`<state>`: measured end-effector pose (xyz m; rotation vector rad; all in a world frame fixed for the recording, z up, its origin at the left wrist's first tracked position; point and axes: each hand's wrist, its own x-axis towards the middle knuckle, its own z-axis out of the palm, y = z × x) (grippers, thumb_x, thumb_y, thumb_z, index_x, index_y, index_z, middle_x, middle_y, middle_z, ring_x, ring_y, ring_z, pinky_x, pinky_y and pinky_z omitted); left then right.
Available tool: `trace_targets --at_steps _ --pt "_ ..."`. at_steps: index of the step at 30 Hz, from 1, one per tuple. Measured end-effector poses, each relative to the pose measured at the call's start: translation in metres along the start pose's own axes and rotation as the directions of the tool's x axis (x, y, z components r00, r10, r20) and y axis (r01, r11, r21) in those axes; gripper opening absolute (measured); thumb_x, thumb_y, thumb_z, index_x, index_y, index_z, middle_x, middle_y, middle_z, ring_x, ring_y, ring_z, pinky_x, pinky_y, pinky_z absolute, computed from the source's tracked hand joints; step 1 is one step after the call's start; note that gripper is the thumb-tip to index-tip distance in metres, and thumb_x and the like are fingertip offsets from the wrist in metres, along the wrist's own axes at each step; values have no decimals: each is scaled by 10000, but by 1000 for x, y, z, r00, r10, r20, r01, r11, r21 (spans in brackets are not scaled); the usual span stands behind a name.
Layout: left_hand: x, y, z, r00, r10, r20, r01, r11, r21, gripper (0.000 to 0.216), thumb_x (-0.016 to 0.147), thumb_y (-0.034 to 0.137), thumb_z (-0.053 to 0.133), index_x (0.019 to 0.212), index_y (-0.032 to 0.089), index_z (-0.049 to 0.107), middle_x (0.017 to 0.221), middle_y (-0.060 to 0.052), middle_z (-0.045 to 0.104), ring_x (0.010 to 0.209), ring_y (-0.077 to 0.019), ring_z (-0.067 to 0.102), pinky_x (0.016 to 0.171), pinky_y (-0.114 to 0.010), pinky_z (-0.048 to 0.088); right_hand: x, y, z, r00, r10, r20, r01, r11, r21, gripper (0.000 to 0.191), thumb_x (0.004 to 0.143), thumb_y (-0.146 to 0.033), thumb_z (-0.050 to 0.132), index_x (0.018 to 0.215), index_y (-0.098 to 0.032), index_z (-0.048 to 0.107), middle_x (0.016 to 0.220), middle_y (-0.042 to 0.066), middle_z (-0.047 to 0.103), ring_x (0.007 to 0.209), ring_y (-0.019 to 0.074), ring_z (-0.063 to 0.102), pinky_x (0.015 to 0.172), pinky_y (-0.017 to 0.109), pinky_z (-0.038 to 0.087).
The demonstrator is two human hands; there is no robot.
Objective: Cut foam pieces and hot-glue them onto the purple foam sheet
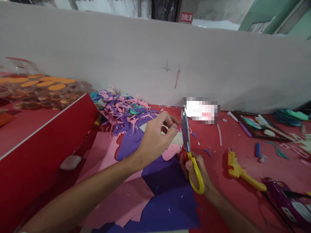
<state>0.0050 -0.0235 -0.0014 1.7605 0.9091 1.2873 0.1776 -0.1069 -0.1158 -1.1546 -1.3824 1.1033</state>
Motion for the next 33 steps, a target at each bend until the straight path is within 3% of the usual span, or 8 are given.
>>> trace_targets --at_steps 9,21,33 --pt "4 -3 0 999 34 6 -34 997 65 81 887 185 621 833 180 562 804 10 604 690 -93 547 625 -222 458 -1 7 0 999 -28 34 27 999 40 593 888 -788 513 771 -207 529 539 -72 395 422 80 335 397 224 258" --pt "7 -7 -1 1000 21 2 -21 1000 -2 26 903 177 612 905 185 587 836 2 632 707 -90 574 625 -216 467 7 -21 5 999 -34 -10 34 999 -10 634 881 -827 455 648 -237 460 454 -60 379 392 95 337 373 234 266" --pt "5 -4 2 997 -77 13 77 991 -106 204 965 311 591 815 188 528 692 35 491 587 -81 436 518 -223 367 -1 3 0 999 -30 45 27 998 57 603 878 -803 511 758 -212 516 536 -74 388 426 81 320 404 231 249"
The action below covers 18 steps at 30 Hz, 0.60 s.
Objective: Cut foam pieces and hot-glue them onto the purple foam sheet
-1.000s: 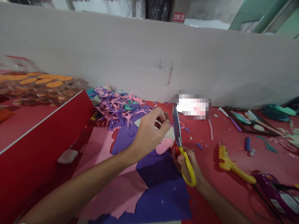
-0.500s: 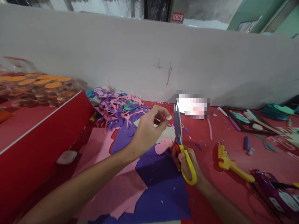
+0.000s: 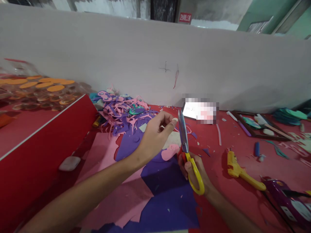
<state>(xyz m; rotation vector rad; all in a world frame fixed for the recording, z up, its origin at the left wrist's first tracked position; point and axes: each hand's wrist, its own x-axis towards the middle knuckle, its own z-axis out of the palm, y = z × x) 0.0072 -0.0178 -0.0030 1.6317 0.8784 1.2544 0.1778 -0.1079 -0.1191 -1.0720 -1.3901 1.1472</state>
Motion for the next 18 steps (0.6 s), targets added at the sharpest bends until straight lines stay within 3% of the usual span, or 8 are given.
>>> trace_targets --at_steps 9,13,18 --pt "-1 2 0 998 -8 66 4 998 60 191 966 297 558 808 189 542 715 18 535 623 -96 480 560 -234 417 6 -9 9 994 -67 -91 58 994 -97 615 875 -832 436 876 -231 568 624 -30 444 502 129 354 453 276 305" --pt "-1 2 -2 994 43 98 -54 992 116 155 957 248 533 814 188 542 716 24 512 637 -98 457 575 -240 389 3 -8 3 999 -42 -25 39 994 -103 590 900 -798 451 867 -220 561 700 -20 476 547 123 375 481 270 311" --pt "-2 7 -5 991 82 107 -103 973 205 145 921 168 492 780 185 523 715 25 518 656 -106 457 600 -253 370 -1 -7 -2 999 -20 36 24 994 -104 581 926 -777 441 844 -212 544 636 -43 429 537 116 348 503 272 287"
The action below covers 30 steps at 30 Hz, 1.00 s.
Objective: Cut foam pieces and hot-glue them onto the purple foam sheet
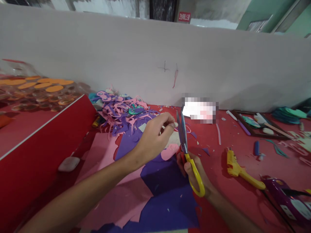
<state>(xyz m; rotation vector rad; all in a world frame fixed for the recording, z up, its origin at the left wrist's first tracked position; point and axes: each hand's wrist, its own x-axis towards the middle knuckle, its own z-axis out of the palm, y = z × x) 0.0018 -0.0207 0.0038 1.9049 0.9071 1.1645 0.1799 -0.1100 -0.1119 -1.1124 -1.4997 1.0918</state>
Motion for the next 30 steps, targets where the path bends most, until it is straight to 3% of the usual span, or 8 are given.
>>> trace_targets --at_steps 6,30 --pt "1 3 -2 999 44 -21 -42 997 66 146 893 125 499 760 177 529 746 21 550 679 -103 486 600 -244 375 2 -5 2 1000 23 16 -23 1000 4 616 882 -821 470 799 -213 523 615 -42 425 527 113 335 487 269 268" --pt "-10 0 12 996 -31 -88 22 995 -94 136 963 174 493 833 176 533 788 13 564 697 -92 509 599 -233 386 1 -1 2 999 39 3 -39 999 1 633 865 -827 497 794 -199 531 661 -25 456 558 109 356 497 257 276"
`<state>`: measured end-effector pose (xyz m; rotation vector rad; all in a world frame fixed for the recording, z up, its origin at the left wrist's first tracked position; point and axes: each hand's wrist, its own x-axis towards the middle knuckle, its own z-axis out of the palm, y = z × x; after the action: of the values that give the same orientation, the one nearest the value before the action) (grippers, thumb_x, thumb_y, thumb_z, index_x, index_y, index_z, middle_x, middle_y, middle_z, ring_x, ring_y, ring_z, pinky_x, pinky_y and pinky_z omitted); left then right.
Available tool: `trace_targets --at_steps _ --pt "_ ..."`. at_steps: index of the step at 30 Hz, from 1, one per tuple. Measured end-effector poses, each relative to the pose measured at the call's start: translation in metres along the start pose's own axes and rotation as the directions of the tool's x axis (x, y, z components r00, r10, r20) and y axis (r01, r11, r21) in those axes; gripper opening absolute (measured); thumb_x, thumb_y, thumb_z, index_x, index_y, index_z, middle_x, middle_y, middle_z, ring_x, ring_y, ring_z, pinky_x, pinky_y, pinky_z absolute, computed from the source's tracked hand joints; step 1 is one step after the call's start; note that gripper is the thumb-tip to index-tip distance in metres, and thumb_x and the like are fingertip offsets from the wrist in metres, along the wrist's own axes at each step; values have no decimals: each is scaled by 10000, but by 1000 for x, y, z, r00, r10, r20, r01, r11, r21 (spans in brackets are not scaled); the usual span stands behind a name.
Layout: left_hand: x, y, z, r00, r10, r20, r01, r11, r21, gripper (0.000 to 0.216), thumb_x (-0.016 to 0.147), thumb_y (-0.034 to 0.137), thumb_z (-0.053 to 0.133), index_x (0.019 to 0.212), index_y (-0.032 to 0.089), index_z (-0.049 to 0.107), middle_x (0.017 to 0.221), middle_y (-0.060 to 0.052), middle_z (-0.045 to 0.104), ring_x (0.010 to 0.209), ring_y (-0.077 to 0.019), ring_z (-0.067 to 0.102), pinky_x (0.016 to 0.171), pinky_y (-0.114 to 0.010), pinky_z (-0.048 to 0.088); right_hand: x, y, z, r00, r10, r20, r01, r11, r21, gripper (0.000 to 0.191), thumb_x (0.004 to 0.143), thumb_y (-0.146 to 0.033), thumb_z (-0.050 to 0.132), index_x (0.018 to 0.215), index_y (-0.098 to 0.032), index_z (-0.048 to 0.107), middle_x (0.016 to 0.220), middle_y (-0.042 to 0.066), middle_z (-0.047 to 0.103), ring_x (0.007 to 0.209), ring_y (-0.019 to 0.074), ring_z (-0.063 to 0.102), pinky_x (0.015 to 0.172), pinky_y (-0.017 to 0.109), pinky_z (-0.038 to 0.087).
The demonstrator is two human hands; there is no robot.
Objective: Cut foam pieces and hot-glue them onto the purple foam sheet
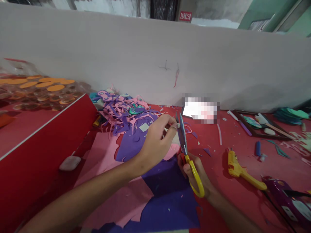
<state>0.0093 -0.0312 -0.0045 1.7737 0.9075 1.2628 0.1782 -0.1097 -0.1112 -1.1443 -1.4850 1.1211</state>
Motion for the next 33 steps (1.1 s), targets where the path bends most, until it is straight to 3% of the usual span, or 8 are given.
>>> trace_targets --at_steps 17,26,33 --pt "-1 -1 1 1000 -27 -6 26 997 -76 162 997 223 510 851 174 562 765 17 565 659 -79 498 594 -225 403 -1 -1 1 1000 -2 -4 2 1000 18 645 849 -848 489 786 -208 527 614 -41 428 532 112 344 478 260 270" --pt "-2 -1 1 999 -49 -4 49 995 -89 147 991 234 529 868 175 582 802 -2 627 698 -87 577 599 -212 449 0 -1 2 1000 25 -16 -24 999 37 648 835 -846 517 783 -200 526 713 -10 468 597 117 385 483 241 286" --pt "-2 0 1 997 -79 11 80 990 -115 152 987 264 524 874 179 581 801 -16 644 691 -100 608 589 -212 489 1 2 0 999 36 -20 -35 999 12 677 806 -875 515 773 -199 531 648 -15 462 546 113 354 460 250 268"
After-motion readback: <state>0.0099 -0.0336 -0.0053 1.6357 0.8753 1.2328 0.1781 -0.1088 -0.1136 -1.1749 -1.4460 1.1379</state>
